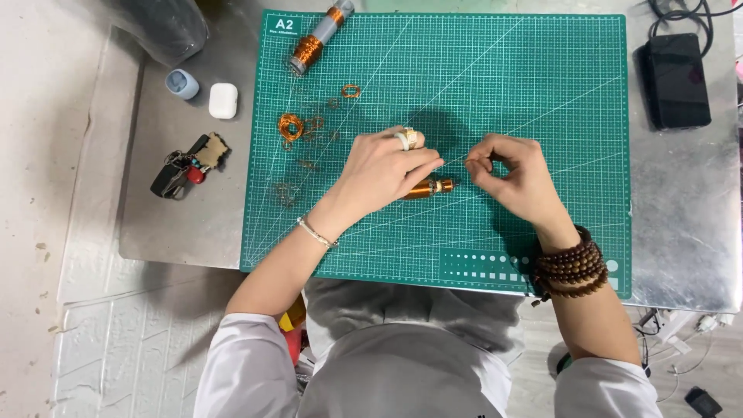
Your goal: Winding thin copper wire around a small cylindrical core on a green cutting mat.
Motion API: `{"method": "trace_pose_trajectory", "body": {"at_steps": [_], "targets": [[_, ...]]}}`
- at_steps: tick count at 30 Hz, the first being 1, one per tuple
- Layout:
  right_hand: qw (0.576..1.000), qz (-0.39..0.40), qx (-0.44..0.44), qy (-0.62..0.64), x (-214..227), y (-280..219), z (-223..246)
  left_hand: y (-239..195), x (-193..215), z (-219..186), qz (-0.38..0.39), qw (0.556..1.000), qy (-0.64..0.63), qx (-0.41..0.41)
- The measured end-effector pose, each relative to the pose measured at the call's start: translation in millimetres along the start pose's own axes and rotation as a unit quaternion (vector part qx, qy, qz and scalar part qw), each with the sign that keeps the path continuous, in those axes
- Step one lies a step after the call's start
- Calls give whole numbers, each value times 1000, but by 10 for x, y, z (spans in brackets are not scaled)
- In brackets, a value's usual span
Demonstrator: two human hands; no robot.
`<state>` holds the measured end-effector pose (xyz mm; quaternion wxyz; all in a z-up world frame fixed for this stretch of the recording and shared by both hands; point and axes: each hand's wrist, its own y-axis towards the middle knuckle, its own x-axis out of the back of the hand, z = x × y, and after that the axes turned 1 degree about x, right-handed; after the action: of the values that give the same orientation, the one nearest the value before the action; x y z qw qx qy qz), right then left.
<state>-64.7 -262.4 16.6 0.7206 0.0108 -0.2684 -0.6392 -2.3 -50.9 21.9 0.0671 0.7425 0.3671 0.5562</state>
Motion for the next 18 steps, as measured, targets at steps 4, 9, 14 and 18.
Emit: {"method": "trace_pose_trajectory", "body": {"at_steps": [4,9,14,18], "targets": [[999,3,-22,34,-58,-47,-113,-42,37,-65,-2,998,55,-13],[999,-4,-34,35,-89,-52,-157,-98,-34,-24,-13,994,104,-34],[999,-36,-14,-22,-66,-72,-212,-59,19,-55,-20,994,107,-27],[996,-82,-20,-40,35,-71,-214,-109,91,122,-68,996,58,2]]}}
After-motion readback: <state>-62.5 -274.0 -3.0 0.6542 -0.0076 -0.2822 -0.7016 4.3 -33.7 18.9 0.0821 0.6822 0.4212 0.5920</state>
